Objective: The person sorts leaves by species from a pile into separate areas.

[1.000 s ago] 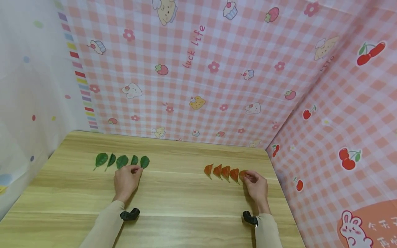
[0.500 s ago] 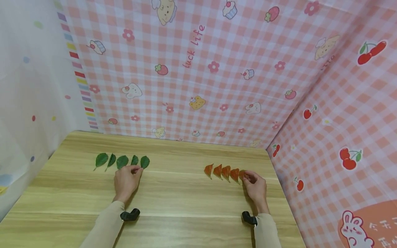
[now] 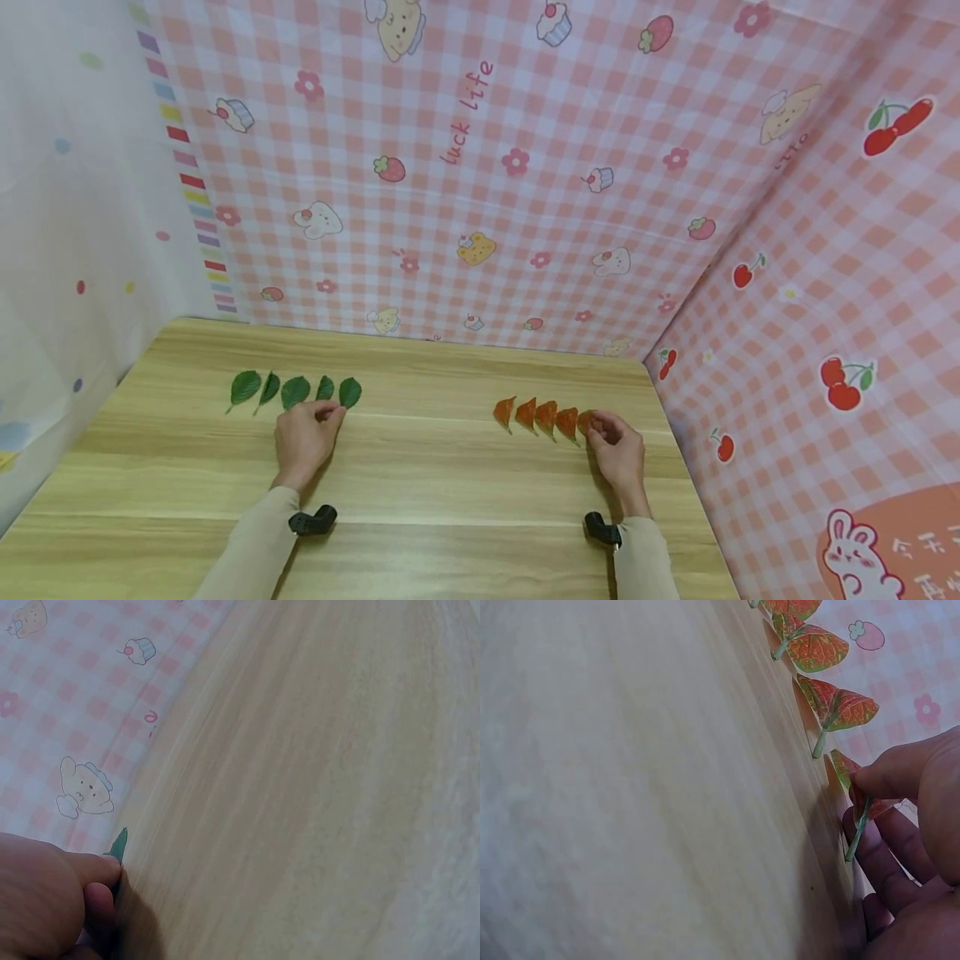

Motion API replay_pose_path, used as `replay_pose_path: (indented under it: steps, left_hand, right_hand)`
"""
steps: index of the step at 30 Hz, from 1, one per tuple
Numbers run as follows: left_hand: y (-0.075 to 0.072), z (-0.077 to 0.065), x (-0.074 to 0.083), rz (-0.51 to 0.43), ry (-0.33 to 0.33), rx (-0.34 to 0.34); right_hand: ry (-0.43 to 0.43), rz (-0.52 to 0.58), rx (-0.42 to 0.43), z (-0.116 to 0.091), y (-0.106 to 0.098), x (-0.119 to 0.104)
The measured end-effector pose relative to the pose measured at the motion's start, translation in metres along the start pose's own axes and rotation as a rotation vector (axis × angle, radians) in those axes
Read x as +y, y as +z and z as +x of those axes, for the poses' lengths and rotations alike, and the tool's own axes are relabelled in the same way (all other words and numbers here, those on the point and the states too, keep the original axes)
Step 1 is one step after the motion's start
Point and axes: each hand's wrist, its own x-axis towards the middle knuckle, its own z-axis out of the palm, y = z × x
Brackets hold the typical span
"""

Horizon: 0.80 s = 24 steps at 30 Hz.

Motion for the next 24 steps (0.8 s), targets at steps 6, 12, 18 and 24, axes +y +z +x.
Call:
replay_pose_path:
  steps: [6,12,18,24]
  left_hand:
    - [-0.0004,0.0001,-0.0029,-0.014,0.000,-0.009]
    - [-0.0005,0.0013,-0.0040,-0.033,0.002,-0.010]
    - [-0.0008,0.0019,-0.0052,-0.036,-0.005,-0.011]
    - [-0.0039,0.0008,-0.0042,-0.049,-0.022,-0.017]
  right_hand:
    - [-0.017,0.011,0.011,0.0001,-0.0001,-0.0009]
    - [-0.020,-0.012,0.004,-0.0005,-0.0001,0.0001]
    - [0.030,0.020,-0.024,0.0000,-0.0006,0.0000]
    - [0.030,0.026,-0.022,0.0003,-0.0026,-0.0020]
